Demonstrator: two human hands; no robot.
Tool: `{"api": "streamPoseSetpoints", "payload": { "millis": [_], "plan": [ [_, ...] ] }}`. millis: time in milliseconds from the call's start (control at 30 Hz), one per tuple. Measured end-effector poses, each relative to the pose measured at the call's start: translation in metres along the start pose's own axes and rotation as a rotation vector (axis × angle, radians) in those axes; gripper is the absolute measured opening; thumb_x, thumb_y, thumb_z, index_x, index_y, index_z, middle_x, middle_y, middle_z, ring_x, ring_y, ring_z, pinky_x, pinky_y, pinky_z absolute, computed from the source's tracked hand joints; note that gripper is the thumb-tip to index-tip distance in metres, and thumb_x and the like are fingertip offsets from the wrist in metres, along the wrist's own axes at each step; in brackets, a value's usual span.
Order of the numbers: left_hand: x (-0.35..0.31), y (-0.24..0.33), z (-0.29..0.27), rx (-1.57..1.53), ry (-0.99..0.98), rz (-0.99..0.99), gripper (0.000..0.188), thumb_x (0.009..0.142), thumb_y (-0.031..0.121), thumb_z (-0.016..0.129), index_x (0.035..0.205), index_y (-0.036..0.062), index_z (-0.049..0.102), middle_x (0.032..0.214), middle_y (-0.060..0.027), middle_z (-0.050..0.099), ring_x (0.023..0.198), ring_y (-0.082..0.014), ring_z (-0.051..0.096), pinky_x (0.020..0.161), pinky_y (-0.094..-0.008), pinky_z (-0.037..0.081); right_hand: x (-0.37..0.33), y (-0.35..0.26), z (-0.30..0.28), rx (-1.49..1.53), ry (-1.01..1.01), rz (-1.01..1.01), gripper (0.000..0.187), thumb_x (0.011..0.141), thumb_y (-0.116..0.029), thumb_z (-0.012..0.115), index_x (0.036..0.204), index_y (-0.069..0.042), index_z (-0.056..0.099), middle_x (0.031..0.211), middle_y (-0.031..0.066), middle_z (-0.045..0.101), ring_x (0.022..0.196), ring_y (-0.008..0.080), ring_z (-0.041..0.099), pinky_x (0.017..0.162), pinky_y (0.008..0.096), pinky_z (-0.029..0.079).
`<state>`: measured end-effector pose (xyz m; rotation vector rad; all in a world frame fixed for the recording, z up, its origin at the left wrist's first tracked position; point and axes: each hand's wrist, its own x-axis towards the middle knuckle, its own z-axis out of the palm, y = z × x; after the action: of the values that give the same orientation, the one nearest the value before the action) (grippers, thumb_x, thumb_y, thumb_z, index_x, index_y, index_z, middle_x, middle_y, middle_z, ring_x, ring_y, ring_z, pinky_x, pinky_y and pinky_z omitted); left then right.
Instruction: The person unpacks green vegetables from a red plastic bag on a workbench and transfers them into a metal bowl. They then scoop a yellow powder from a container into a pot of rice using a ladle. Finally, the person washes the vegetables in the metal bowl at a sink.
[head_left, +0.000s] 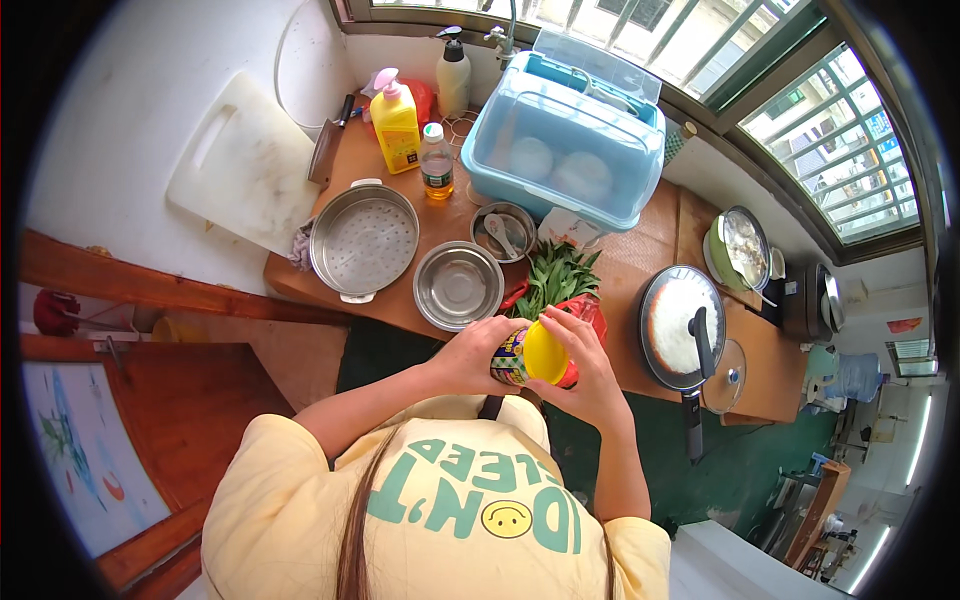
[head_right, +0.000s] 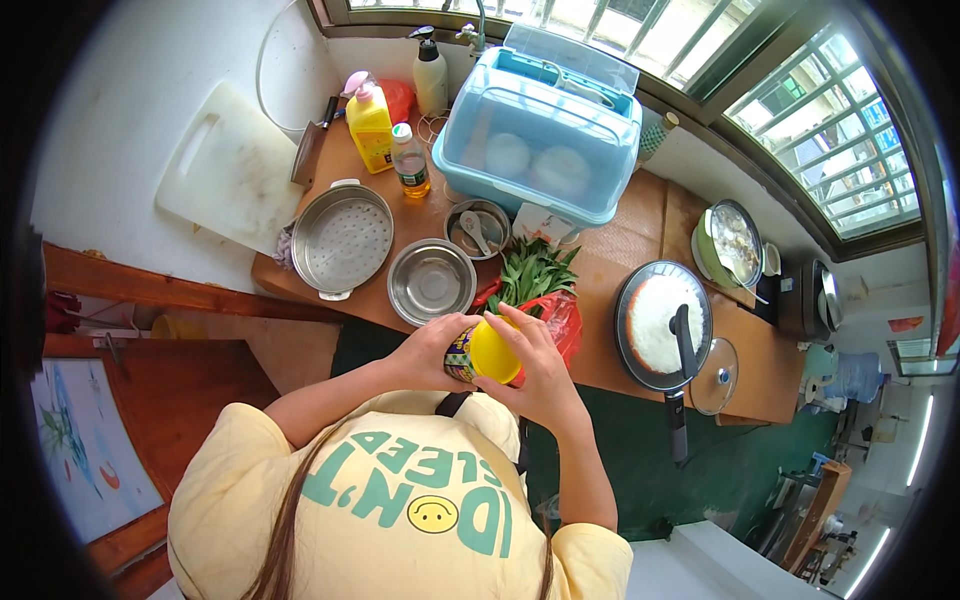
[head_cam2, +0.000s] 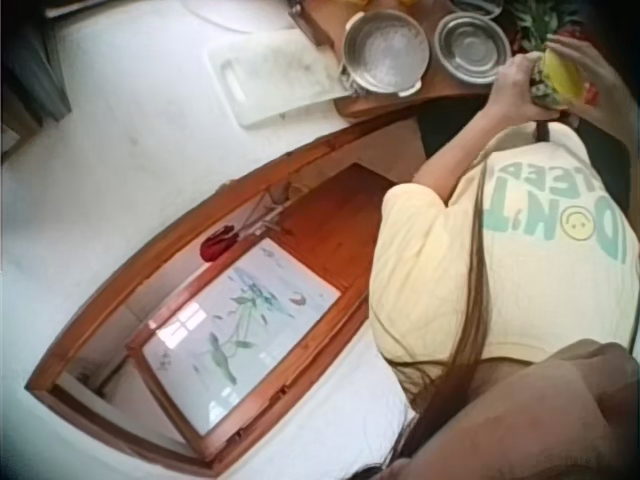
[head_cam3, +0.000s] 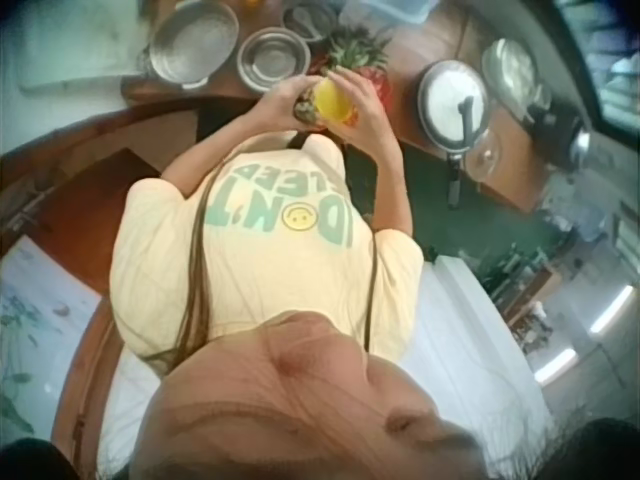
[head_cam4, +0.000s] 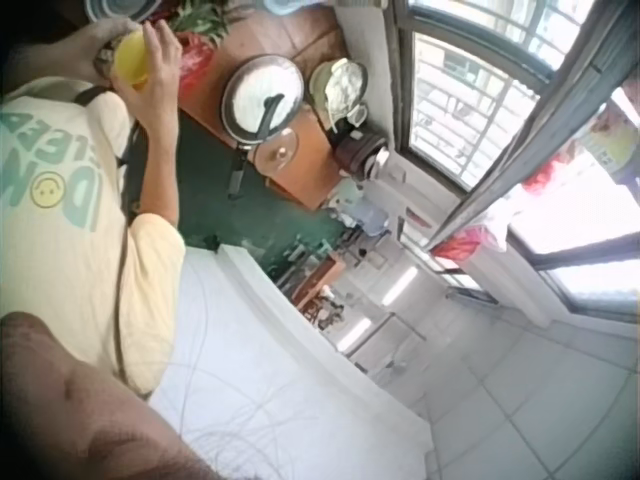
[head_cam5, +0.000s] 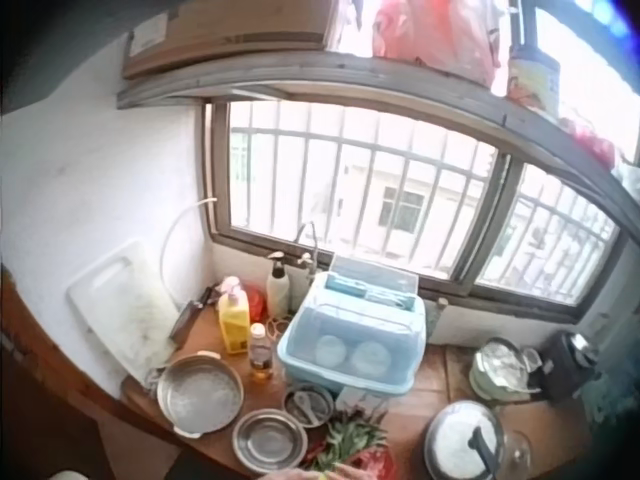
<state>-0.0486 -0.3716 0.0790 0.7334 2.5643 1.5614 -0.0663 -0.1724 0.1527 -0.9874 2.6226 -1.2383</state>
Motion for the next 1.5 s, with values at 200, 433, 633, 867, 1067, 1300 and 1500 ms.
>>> {"api": "streamPoseSetpoints", "payload": {
  "millis": [200,433,633,867,1067,1300,1500],
  "plan": [
    [-0.003,0.004,-0.003,0.000,-0.017,-0.052,0.080,0.056,0.025,0.084,0.122,0.0089,0.042,0.113,-0.0127,0.054,0.106,-0.0311,0.054,0.093,-0.0399,0.043,0.006,-0.012,-0.019,-0.078,-0.157,0.049,0.070,0.063,-0.013,0.077,0.127,-0.013,0.049,0.121,0.0154,0.045,0.110,0.0323,0.049,0.093,0.0401,0.043],
    [-0.003,0.004,0.004,-0.134,0.092,-0.075,0.086,0.054,0.023,0.086,0.126,0.0097,0.039,0.118,-0.0125,0.052,0.110,-0.0287,0.052,0.094,-0.0384,0.042,0.001,0.017,0.012,0.744,0.514,-0.003,0.064,0.064,-0.008,0.079,0.110,-0.009,0.034,0.122,0.0153,0.041,0.120,0.0315,0.044,0.097,0.0397,0.042],
    [-0.004,0.009,0.007,-0.218,0.200,-0.085,0.087,0.056,0.025,0.086,0.126,0.0080,0.038,0.119,-0.0135,0.050,0.110,-0.0269,0.052,0.093,-0.0371,0.042,-0.014,0.021,0.074,0.973,0.675,0.109,0.047,0.074,-0.020,0.076,0.101,-0.009,0.039,0.128,0.0182,0.040,0.124,0.0308,0.040,0.103,0.0394,0.036],
    [-0.004,0.005,0.010,-0.136,0.143,-0.063,0.084,0.057,0.028,0.085,0.124,0.0069,0.038,0.115,-0.0148,0.053,0.107,-0.0301,0.054,0.091,-0.0377,0.044,-0.020,0.022,0.062,0.606,0.422,0.064,0.050,0.078,-0.023,0.069,0.118,-0.007,0.043,0.133,0.0193,0.038,0.127,0.0322,0.035,0.104,0.0440,0.030],
    [-0.010,-0.001,0.005,-0.106,0.135,-0.078,0.081,0.055,0.027,0.083,0.122,0.0084,0.041,0.112,-0.0148,0.054,0.102,-0.0333,0.054,0.088,-0.0393,0.045,-0.013,0.004,0.039,-0.210,0.118,-0.042,0.055,0.081,-0.029,0.064,0.131,-0.014,0.047,0.139,0.0202,0.034,0.129,0.0412,0.031,0.105,0.0524,0.022],
    [-0.014,0.012,-0.009,-0.133,0.104,-0.092,0.084,0.052,0.018,0.082,0.124,0.0067,0.041,0.117,-0.0161,0.053,0.107,-0.0328,0.054,0.092,-0.0393,0.044,0.000,-0.019,0.040,-0.208,0.102,-0.121,0.058,0.075,-0.025,0.069,0.128,-0.013,0.050,0.138,0.0239,0.034,0.125,0.0411,0.037,0.100,0.0484,0.034],
    [-0.023,0.002,-0.001,-0.099,0.234,-0.065,0.080,0.054,0.020,0.081,0.121,0.0066,0.041,0.111,-0.0164,0.055,0.103,-0.0342,0.055,0.088,-0.0401,0.046,0.008,-0.022,0.054,-0.241,0.074,-0.148,0.059,0.070,-0.017,0.070,0.125,-0.007,0.050,0.135,0.0237,0.037,0.124,0.0407,0.039,0.100,0.0480,0.034]
  ]
}}
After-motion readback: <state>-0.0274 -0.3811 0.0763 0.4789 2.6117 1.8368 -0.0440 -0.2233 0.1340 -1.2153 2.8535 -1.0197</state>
